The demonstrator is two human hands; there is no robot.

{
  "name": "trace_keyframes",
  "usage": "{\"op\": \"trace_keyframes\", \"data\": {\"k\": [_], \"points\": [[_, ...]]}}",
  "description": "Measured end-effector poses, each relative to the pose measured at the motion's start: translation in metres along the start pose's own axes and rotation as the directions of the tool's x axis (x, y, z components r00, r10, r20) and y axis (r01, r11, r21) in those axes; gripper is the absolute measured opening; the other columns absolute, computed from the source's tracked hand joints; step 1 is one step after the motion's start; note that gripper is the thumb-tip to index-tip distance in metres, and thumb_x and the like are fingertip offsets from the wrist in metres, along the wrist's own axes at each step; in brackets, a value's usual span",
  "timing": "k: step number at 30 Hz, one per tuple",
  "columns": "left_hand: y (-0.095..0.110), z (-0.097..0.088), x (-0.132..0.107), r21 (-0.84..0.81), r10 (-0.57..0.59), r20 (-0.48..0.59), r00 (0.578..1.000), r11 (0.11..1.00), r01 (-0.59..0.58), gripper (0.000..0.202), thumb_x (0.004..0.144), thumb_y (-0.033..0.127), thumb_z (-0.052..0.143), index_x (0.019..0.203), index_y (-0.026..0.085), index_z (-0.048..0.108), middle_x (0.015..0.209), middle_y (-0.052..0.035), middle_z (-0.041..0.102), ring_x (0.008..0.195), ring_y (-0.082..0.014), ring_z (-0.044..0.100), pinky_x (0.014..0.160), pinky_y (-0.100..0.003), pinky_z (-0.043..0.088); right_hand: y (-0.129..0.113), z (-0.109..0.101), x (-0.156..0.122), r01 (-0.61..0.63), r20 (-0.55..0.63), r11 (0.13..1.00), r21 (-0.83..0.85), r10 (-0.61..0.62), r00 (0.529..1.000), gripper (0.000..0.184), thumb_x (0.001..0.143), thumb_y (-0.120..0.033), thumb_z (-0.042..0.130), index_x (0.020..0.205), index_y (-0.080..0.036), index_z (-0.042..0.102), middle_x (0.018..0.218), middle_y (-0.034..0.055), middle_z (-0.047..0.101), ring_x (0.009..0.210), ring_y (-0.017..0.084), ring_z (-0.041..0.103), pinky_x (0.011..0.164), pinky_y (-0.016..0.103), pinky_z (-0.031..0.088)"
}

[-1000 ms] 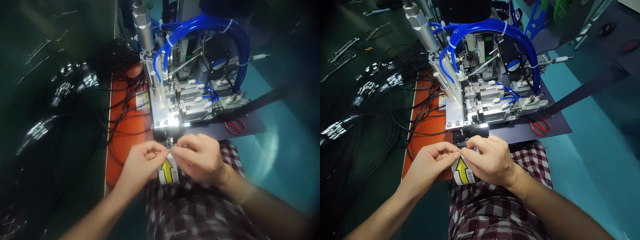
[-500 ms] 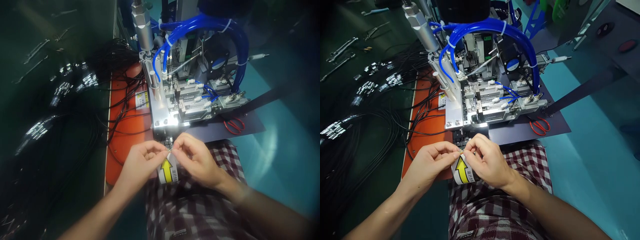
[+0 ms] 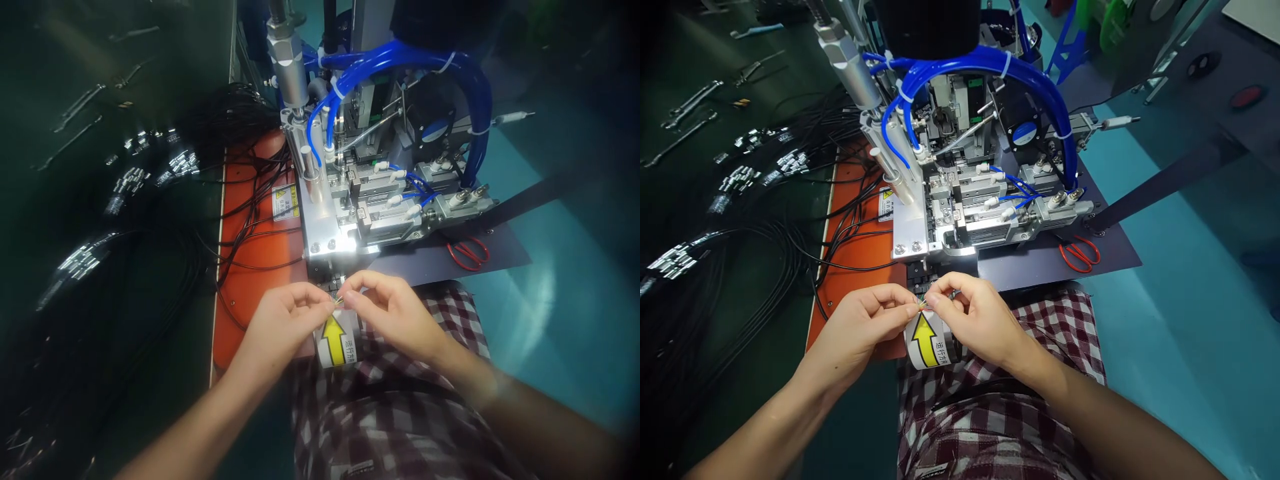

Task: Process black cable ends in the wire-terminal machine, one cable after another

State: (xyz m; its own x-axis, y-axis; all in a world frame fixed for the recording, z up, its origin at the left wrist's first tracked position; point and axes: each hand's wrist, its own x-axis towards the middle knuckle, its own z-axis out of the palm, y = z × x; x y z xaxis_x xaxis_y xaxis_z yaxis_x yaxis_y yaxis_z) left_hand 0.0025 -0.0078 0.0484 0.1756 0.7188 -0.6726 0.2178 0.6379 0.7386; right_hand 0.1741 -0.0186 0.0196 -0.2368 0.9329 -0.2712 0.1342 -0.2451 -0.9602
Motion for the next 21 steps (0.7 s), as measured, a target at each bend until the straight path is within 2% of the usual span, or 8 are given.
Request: {"op": "trace_keyframes", "data": {"k": [3,9,13,16,19,21], "points": [[-0.0008,0.0006,0.0001,0.029,0.008,-0.007,1.0,1.0,-0.008,0.021,0.074,0.036,0.069,0.073,0.015,0.063,0.06,0.002,0.056,0.051,-0.0083,0.05,0.045,-0.016,0.043,-0.0017,0.0025,-0.0007,-0.034,-0.003,0.999,-0.014,0.034,0.999,0.014,0.085,-0.03,0.059,0.083,-0.017,0.064,0.07,-0.0008,0.058,0.048,0.008,0.042,0.041,0.021,0.031],[-0.0024,0.0004,0.0007,0.091,0.031,-0.015,0.999,0.995,-0.03,0.023,0.075,0.038,0.066,0.076,0.015,0.064,0.062,0.0008,0.056,0.052,-0.009,0.049,0.043,-0.017,0.042,-0.0006,0.0081,0.0009,0.011,-0.064,1.0,-0.022,-0.013,0.998,0.013,0.084,-0.025,0.058,0.074,-0.017,0.059,0.07,-0.0003,0.058,0.057,0.01,0.047,0.051,0.023,0.039],[-0.0032,-0.0002,0.0014,0.103,0.024,-0.011,1.0,0.994,-0.023,0.023,0.075,0.039,0.066,0.077,0.016,0.065,0.064,0.0007,0.056,0.052,-0.0092,0.049,0.044,-0.017,0.042,-0.0015,0.0062,0.0016,-0.005,-0.04,1.0,-0.011,0.004,0.999,0.014,0.085,-0.025,0.056,0.075,-0.017,0.059,0.069,-0.0005,0.057,0.056,0.01,0.047,0.049,0.022,0.038],[-0.0032,0.0001,0.0014,0.1,0.033,-0.004,0.999,0.995,-0.032,0.024,0.074,0.04,0.066,0.075,0.016,0.065,0.064,0.0005,0.057,0.052,-0.0092,0.049,0.044,-0.017,0.041,-0.0034,0.005,0.0026,0.03,-0.013,0.998,-0.059,-0.031,0.999,0.01,0.085,-0.024,0.057,0.079,-0.017,0.062,0.071,-0.0006,0.06,0.055,0.01,0.046,0.047,0.022,0.036],[-0.0029,0.0006,0.0009,0.096,0.044,0.0,0.999,0.994,-0.044,0.026,0.072,0.041,0.068,0.075,0.015,0.065,0.061,0.0007,0.056,0.051,-0.0093,0.048,0.044,-0.018,0.041,-0.0034,0.0074,0.0029,0.064,-0.031,0.993,-0.096,-0.067,0.997,0.008,0.084,-0.023,0.058,0.078,-0.018,0.061,0.07,-0.0016,0.059,0.054,0.009,0.044,0.047,0.022,0.035],[-0.003,0.0007,0.0007,0.097,0.054,-0.012,0.998,0.994,-0.053,0.026,0.072,0.041,0.069,0.075,0.015,0.065,0.06,0.0011,0.055,0.051,-0.0092,0.047,0.044,-0.017,0.041,-0.0025,0.0101,0.0026,0.054,-0.058,0.997,-0.058,-0.057,0.997,0.011,0.084,-0.024,0.058,0.075,-0.018,0.058,0.066,-0.0021,0.055,0.054,0.01,0.044,0.048,0.022,0.036]]}}
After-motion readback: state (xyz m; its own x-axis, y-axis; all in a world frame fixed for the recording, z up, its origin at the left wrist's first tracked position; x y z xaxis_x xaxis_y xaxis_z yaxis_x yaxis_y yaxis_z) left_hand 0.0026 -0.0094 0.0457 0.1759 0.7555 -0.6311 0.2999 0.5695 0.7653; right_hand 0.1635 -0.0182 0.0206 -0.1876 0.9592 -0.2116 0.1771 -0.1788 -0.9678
